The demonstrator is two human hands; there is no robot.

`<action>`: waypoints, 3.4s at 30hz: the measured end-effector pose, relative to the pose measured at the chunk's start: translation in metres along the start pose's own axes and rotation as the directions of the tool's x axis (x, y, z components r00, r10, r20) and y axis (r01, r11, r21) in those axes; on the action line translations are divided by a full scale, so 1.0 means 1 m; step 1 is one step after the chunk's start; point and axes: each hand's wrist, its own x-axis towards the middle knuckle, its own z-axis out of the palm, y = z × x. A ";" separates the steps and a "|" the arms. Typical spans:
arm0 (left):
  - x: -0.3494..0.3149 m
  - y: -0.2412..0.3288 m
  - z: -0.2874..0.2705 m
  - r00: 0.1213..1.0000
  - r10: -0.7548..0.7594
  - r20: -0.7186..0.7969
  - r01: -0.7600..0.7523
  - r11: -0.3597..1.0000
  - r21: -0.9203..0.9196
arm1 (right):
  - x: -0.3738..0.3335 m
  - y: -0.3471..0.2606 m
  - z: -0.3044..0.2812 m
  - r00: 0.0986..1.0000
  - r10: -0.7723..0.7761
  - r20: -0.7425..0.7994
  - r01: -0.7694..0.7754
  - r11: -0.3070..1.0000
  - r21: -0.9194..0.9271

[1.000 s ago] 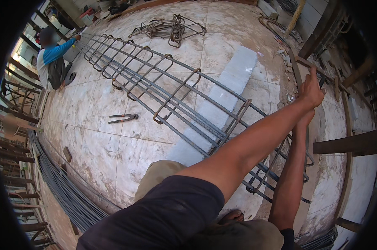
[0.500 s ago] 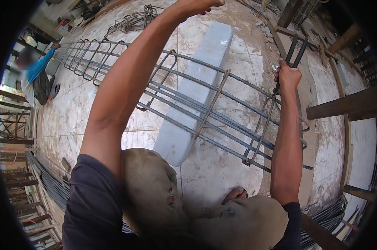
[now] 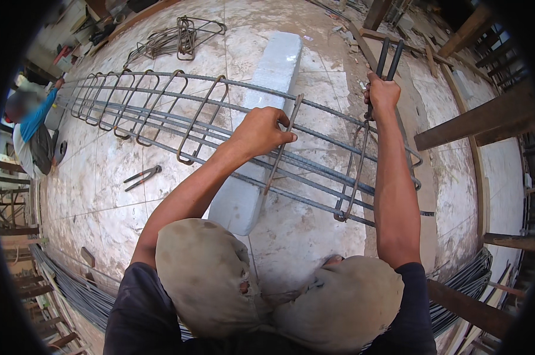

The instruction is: The person assembles a metal reinforcement cage by sliding metal stirrups onto a bundle of longitudinal steel rods and securing them with wire using pliers.

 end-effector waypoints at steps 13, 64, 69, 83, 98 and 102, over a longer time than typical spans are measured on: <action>-0.009 0.003 -0.001 0.986 -0.164 0.016 0.164 0.974 -0.155 | -0.007 -0.001 0.003 1.000 -0.001 0.031 -0.002 0.993 0.118; -0.016 -0.009 -0.012 0.989 -0.135 -0.062 0.131 0.989 -0.062 | -0.005 -0.001 0.009 0.999 -0.014 0.032 0.012 0.997 0.070; -0.070 -0.009 -0.028 0.886 -0.258 -0.384 0.128 0.935 -0.331 | -0.001 0.003 0.002 0.999 -0.002 0.036 -0.002 0.994 0.109; -0.110 -0.010 -0.085 0.789 -0.128 -0.601 -0.093 0.942 -0.323 | 0.002 0.002 0.003 1.000 -0.029 -0.002 0.029 0.999 -0.039; 0.230 0.155 0.024 0.856 0.240 -0.458 -0.382 0.890 -0.247 | -0.005 0.000 0.009 0.996 -0.062 -0.064 0.050 0.982 -0.182; 0.256 0.193 0.068 0.819 -0.087 -0.567 -0.096 0.954 -0.285 | -0.001 0.004 0.009 0.947 -0.308 -0.094 0.266 0.913 -0.310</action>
